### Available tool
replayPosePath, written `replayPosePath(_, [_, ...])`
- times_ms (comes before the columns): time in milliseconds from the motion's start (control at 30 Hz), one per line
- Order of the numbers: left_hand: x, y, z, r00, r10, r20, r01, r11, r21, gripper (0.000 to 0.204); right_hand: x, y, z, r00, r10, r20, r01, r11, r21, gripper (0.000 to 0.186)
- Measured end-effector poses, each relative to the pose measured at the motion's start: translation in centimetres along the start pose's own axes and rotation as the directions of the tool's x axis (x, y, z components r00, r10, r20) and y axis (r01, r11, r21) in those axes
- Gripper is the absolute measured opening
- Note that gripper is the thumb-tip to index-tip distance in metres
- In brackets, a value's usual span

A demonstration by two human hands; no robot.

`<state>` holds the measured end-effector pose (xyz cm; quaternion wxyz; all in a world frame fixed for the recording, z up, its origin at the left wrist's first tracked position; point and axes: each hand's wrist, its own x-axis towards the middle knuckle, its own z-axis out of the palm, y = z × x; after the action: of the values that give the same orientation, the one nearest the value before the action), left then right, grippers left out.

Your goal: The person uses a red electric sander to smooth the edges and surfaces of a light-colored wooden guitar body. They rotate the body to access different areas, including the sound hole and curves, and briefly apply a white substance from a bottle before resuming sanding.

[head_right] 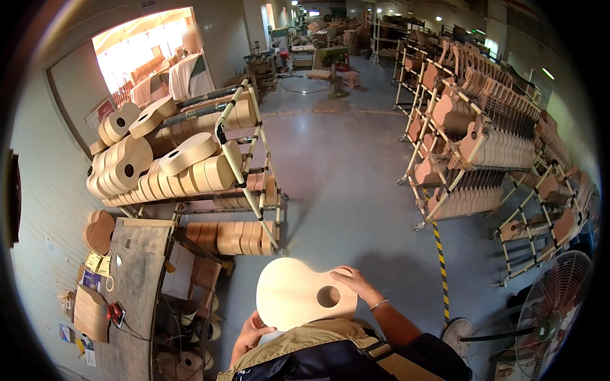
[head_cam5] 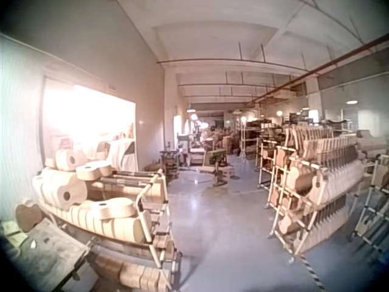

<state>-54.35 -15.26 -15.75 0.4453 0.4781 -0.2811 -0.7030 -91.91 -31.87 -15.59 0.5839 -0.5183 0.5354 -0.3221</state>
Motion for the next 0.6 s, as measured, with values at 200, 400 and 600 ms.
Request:
replayPosePath(200, [-0.2,-0.4,-1.2,0.999,0.039,0.005,-0.039,0.999,-0.028,0.091,0.1,-0.2,0.3,1.000,-0.001,-0.003,0.001,1.000,0.002,0.041])
replayPosePath(400, [-0.6,-0.5,-1.3,0.987,0.153,0.043,-0.148,0.983,-0.110,0.083,0.1,-0.2,0.5,0.999,0.023,0.043,-0.026,0.997,0.072,0.047])
replayPosePath(600, [-2.7,0.9,-0.7,0.990,0.094,-0.106,-0.108,0.986,-0.130,0.071,-0.4,-0.9,2.2,0.999,0.001,0.053,-0.004,0.999,0.053,0.040])
